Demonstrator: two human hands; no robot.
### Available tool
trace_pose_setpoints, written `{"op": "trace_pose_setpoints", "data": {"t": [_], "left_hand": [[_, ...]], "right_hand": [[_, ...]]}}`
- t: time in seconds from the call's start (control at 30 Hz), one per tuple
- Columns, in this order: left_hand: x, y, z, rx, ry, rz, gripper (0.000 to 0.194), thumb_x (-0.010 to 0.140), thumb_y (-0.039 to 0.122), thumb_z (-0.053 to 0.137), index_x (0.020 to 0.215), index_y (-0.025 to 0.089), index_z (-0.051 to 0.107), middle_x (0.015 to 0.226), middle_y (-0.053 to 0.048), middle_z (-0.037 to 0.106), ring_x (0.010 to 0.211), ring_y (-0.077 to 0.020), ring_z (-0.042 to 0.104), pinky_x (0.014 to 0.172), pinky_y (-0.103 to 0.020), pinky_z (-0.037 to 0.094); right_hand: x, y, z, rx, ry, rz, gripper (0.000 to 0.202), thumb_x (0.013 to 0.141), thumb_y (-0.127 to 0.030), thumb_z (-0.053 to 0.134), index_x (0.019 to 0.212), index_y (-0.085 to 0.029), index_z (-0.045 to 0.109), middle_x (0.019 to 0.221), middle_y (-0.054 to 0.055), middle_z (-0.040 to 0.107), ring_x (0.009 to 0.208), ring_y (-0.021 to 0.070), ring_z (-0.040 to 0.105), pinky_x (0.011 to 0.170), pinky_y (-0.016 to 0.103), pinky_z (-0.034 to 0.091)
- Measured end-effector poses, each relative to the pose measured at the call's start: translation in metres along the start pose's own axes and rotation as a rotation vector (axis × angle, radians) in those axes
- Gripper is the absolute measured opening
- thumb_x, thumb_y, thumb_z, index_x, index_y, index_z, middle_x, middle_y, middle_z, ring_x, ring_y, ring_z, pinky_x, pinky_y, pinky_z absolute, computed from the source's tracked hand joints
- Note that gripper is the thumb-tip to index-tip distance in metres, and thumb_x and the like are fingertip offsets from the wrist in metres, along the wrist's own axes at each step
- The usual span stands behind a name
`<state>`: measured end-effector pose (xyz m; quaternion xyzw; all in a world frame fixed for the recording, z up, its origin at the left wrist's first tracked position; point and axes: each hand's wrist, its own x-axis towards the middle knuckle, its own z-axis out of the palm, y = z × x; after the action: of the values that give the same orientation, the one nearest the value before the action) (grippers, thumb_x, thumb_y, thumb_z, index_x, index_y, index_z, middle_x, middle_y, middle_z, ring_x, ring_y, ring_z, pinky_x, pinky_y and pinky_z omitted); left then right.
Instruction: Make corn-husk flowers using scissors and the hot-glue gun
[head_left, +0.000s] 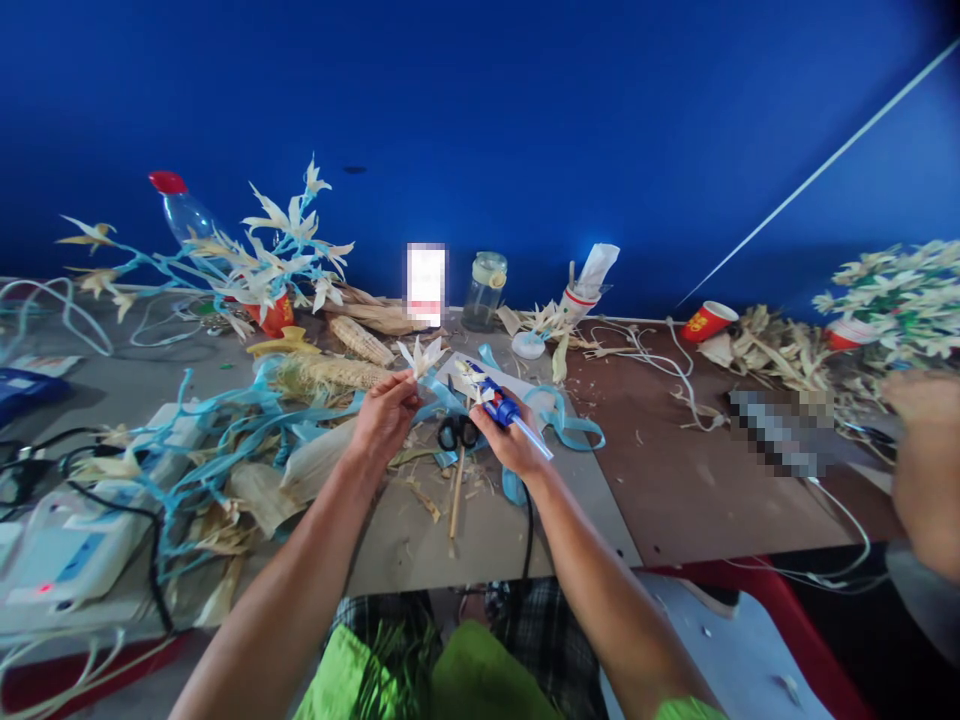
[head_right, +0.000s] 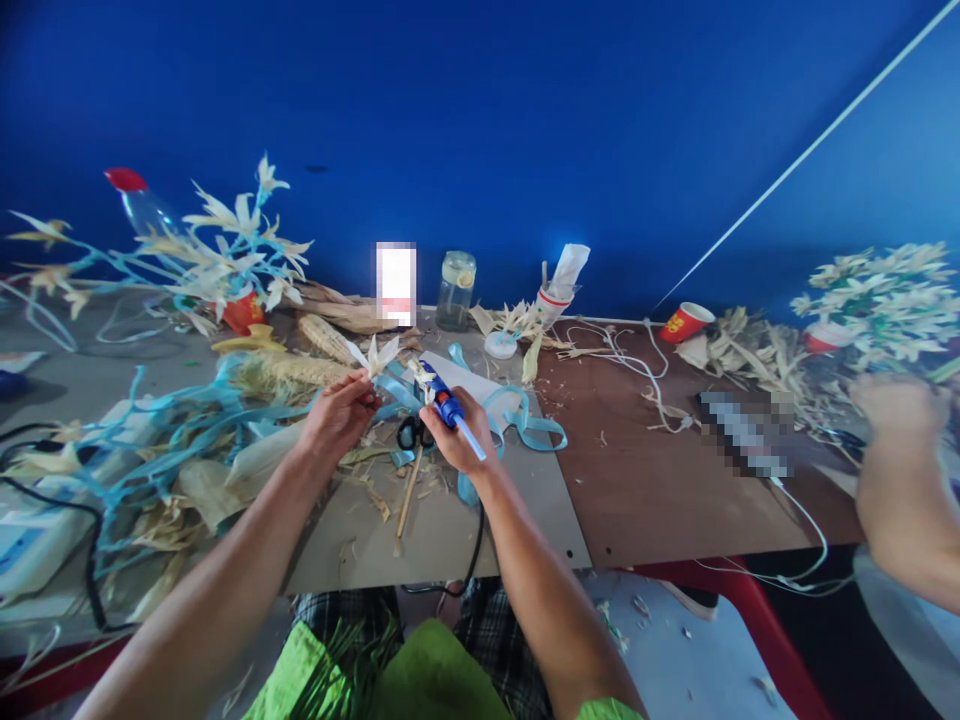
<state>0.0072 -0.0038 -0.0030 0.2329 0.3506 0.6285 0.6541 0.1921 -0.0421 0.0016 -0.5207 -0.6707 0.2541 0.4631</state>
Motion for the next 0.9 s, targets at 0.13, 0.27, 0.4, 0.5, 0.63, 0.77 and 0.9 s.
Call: {"op": "trace_pose_setpoints", "data": {"t": [0.13, 0.27, 0.4, 0.5, 0.63, 0.77, 0.9], "left_hand": [[-0.001, 0.001, 0.000, 0.004, -0.027, -0.010, 0.019, 0.055, 0.013, 0.077, 0.071, 0.013, 0.067, 0.055, 0.004, 0.053, 0.047, -0.0032, 0.044, 0.053, -0.019, 0.043], [-0.002, 0.002, 0.001, 0.014, -0.033, -0.013, 0.018, 0.054, 0.014, 0.076, 0.069, 0.013, 0.065, 0.055, 0.004, 0.054, 0.046, -0.0033, 0.044, 0.052, -0.019, 0.043], [-0.003, 0.004, 0.003, 0.004, -0.012, -0.012, 0.020, 0.053, 0.014, 0.077, 0.068, 0.013, 0.065, 0.052, 0.004, 0.053, 0.045, -0.0037, 0.045, 0.051, -0.019, 0.042], [-0.004, 0.005, 0.004, -0.002, -0.008, -0.006, 0.021, 0.052, 0.015, 0.077, 0.068, 0.013, 0.064, 0.052, 0.004, 0.053, 0.045, -0.0041, 0.045, 0.051, -0.020, 0.041], [-0.004, 0.005, 0.005, -0.002, -0.004, -0.006, 0.021, 0.051, 0.014, 0.077, 0.067, 0.013, 0.064, 0.051, 0.005, 0.052, 0.045, -0.0040, 0.044, 0.051, -0.020, 0.041], [-0.005, 0.004, 0.006, 0.007, -0.002, -0.010, 0.021, 0.051, 0.014, 0.076, 0.067, 0.013, 0.063, 0.051, 0.005, 0.051, 0.046, -0.0038, 0.043, 0.051, -0.019, 0.040], [-0.005, 0.004, 0.005, 0.015, -0.028, -0.018, 0.021, 0.051, 0.015, 0.077, 0.068, 0.013, 0.064, 0.051, 0.005, 0.051, 0.047, -0.0045, 0.043, 0.051, -0.020, 0.040]], "right_hand": [[0.005, 0.010, -0.004, -0.218, 0.122, -0.058, 0.022, 0.081, -0.040, 0.053, 0.080, -0.019, 0.054, 0.080, 0.007, 0.060, 0.076, 0.0197, 0.058, 0.070, 0.032, 0.047], [0.016, 0.012, -0.014, -0.480, 0.139, 0.011, 0.023, 0.079, -0.039, 0.053, 0.082, -0.016, 0.054, 0.084, 0.012, 0.060, 0.086, 0.0248, 0.058, 0.075, 0.034, 0.046], [0.027, 0.004, -0.024, -0.665, 0.058, 0.197, 0.028, 0.079, -0.038, 0.056, 0.093, -0.014, 0.054, 0.097, 0.014, 0.061, 0.092, 0.0253, 0.060, 0.076, 0.032, 0.045], [0.032, 0.001, -0.026, -0.775, -0.033, 0.269, 0.036, 0.079, -0.041, 0.058, 0.102, -0.014, 0.053, 0.103, 0.014, 0.061, 0.094, 0.0252, 0.061, 0.077, 0.030, 0.044], [0.033, 0.006, -0.021, -0.907, -0.104, 0.255, 0.045, 0.077, -0.042, 0.061, 0.109, -0.012, 0.051, 0.110, 0.018, 0.059, 0.102, 0.0282, 0.058, 0.083, 0.035, 0.043], [0.033, 0.012, -0.014, -0.958, -0.117, 0.259, 0.048, 0.076, -0.043, 0.061, 0.110, -0.010, 0.052, 0.112, 0.020, 0.058, 0.106, 0.0312, 0.056, 0.088, 0.041, 0.040], [0.038, 0.018, -0.012, -0.909, -0.110, 0.299, 0.051, 0.075, -0.046, 0.060, 0.110, -0.010, 0.053, 0.111, 0.020, 0.059, 0.107, 0.0316, 0.056, 0.088, 0.042, 0.040]]}}
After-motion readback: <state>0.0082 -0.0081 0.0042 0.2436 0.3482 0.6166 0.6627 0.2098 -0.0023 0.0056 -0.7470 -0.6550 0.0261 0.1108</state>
